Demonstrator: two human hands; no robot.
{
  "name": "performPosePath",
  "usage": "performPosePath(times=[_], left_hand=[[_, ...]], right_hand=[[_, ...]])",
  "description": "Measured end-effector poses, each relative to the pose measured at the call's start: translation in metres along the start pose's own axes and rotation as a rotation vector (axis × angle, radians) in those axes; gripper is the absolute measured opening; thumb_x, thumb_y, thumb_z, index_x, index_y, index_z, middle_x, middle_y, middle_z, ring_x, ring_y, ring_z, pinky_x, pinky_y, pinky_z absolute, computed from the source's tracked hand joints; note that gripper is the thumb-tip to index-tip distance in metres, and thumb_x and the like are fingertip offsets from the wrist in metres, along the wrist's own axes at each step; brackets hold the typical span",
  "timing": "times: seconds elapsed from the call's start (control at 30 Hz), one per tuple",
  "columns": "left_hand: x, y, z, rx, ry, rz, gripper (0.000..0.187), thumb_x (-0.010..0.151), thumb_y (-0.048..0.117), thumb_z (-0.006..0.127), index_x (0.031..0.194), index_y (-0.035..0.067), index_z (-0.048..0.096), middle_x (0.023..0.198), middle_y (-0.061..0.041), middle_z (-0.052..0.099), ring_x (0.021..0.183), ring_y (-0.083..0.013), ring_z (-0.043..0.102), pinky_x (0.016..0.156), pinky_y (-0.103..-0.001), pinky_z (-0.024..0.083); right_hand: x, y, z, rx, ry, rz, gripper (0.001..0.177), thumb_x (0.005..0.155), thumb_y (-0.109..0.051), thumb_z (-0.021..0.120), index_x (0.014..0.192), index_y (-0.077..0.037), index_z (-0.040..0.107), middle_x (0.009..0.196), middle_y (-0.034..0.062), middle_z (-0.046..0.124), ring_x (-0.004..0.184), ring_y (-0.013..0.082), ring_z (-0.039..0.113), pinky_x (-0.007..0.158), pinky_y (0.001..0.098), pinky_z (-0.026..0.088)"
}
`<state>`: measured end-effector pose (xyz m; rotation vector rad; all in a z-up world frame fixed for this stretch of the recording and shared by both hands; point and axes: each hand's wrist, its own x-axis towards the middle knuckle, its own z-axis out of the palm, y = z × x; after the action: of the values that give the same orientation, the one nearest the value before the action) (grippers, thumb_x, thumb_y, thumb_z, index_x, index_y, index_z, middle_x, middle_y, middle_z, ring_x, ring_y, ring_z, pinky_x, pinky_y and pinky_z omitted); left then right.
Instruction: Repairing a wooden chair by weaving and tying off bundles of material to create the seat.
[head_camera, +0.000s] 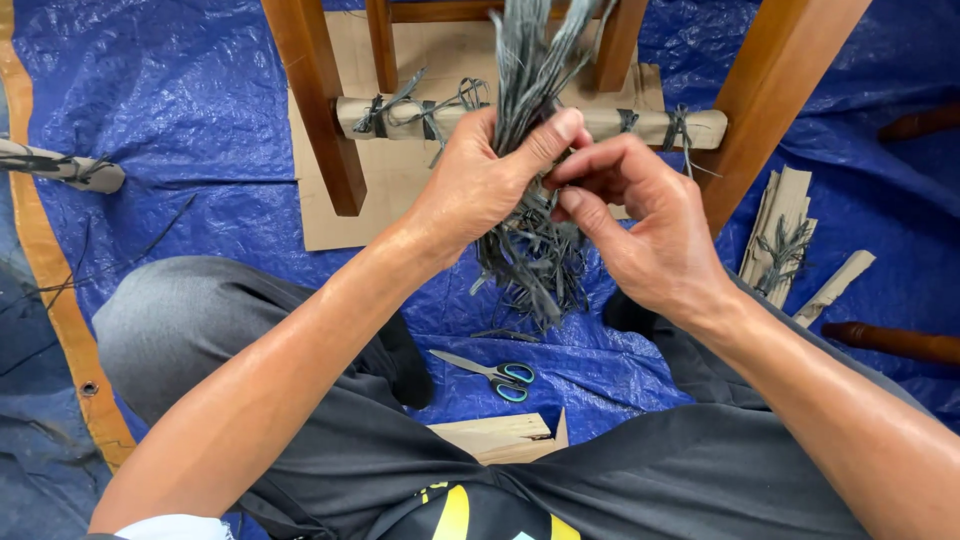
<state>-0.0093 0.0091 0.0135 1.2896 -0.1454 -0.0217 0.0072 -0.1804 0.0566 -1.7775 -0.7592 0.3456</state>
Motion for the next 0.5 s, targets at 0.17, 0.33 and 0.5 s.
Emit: performPosePath(times=[0.17, 0.33, 0.5], left_hand=[[0.005, 0.013, -0.011, -0.037, 0.130, 0.018, 0.042, 0.110, 0.045, 0.058, 0.096, 0.007, 0.070, 0.070, 0.010, 0.046, 0.061, -0.0019, 0.038, 0.054, -0.024, 0.029], [0.006, 0.034, -0.032, 0.014, 0.226, 0.074, 0.042, 0.112, 0.042, 0.052, 0.090, 0.009, 0.065, 0.065, 0.011, 0.039, 0.057, -0.0019, 0.032, 0.051, -0.024, 0.023], [0.007, 0.039, -0.053, -0.032, 0.325, 0.119, 0.037, 0.111, 0.036, 0.054, 0.086, 0.008, 0.060, 0.067, 0.007, 0.044, 0.056, -0.0025, 0.035, 0.050, -0.024, 0.023]], right_hand=[[-0.001, 0.006, 0.005, 0.281, 0.063, 0.170, 0.025, 0.105, -0.005, 0.061, 0.126, -0.001, 0.048, 0.101, 0.0041, 0.066, 0.088, 0.0093, 0.064, 0.076, 0.0251, 0.056], [0.000, 0.015, 0.002, 0.206, -0.039, 0.270, 0.019, 0.108, -0.012, 0.056, 0.122, 0.001, 0.057, 0.094, 0.0023, 0.064, 0.081, 0.0075, 0.061, 0.067, 0.0228, 0.052], [-0.004, 0.027, 0.001, 0.117, -0.118, 0.423, 0.023, 0.108, -0.020, 0.050, 0.108, -0.003, 0.066, 0.074, -0.0023, 0.057, 0.067, 0.0059, 0.052, 0.061, 0.0223, 0.048]])
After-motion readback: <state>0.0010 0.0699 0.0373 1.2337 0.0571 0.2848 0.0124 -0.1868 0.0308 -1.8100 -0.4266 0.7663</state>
